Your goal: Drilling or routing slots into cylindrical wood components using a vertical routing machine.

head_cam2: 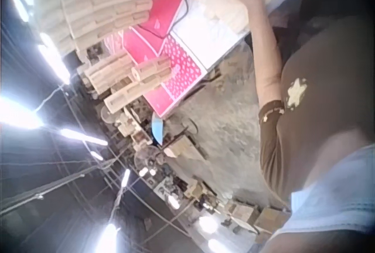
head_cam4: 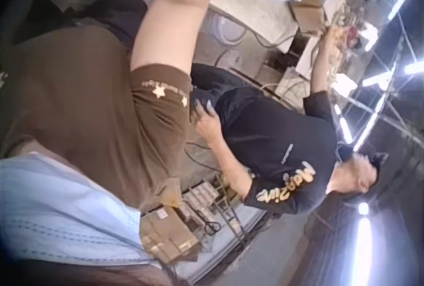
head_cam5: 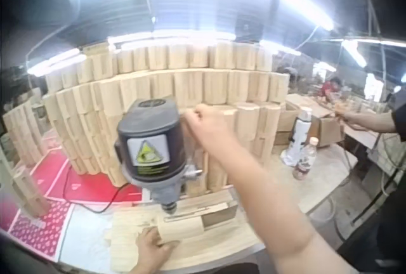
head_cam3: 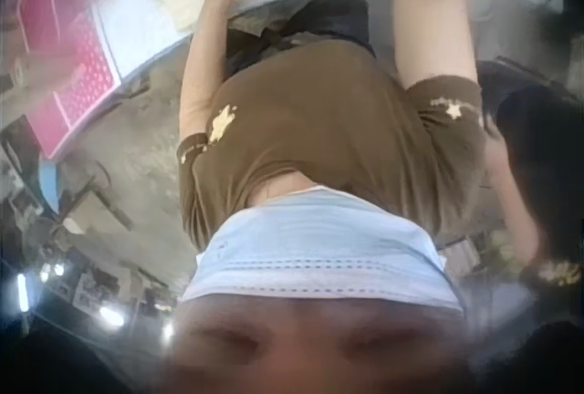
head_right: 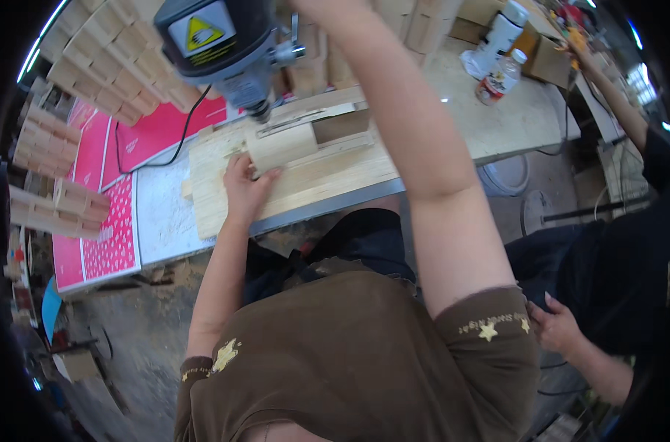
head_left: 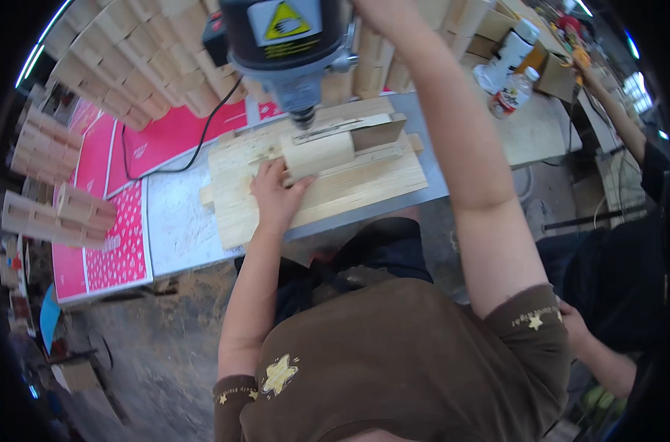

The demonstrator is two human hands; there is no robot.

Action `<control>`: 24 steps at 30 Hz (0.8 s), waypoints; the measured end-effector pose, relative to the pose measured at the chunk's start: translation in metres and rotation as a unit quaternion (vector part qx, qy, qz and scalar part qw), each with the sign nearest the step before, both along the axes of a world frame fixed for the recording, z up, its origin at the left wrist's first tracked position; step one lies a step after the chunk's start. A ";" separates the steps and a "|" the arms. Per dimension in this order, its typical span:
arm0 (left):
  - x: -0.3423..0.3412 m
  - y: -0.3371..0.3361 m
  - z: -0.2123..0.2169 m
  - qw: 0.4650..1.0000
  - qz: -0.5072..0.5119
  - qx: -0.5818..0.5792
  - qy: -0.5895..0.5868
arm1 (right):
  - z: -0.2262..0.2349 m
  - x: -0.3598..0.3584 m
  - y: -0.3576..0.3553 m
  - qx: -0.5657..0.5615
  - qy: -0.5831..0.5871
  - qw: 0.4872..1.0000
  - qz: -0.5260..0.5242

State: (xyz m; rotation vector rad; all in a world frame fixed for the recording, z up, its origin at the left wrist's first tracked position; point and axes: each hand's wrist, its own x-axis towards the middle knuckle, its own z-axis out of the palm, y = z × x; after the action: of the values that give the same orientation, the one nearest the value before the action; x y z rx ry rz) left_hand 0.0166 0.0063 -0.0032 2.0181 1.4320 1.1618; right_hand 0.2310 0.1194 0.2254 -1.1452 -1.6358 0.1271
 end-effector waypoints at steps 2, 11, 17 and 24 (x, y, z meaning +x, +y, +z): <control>-0.003 0.000 -0.005 0.999 0.011 0.011 -0.039 | -0.012 -0.008 -0.020 0.018 0.041 0.999 0.023; -0.017 -0.008 0.013 0.996 0.005 -0.002 -0.091 | -0.162 0.045 -0.107 -0.171 -0.233 0.955 0.066; -0.096 -0.055 0.031 0.985 -0.005 -0.040 -0.165 | -0.154 0.064 -0.131 -0.175 -0.207 0.957 0.102; -0.125 -0.077 0.091 0.889 0.166 -0.304 -0.301 | -0.148 0.029 -0.145 -0.206 -0.196 0.949 0.139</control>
State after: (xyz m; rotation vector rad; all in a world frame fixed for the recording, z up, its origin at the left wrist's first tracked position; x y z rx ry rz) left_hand -0.1087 -0.0703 0.0880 0.9019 1.5616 1.1314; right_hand 0.2604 -0.0253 0.0770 -1.2998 -2.1945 0.4665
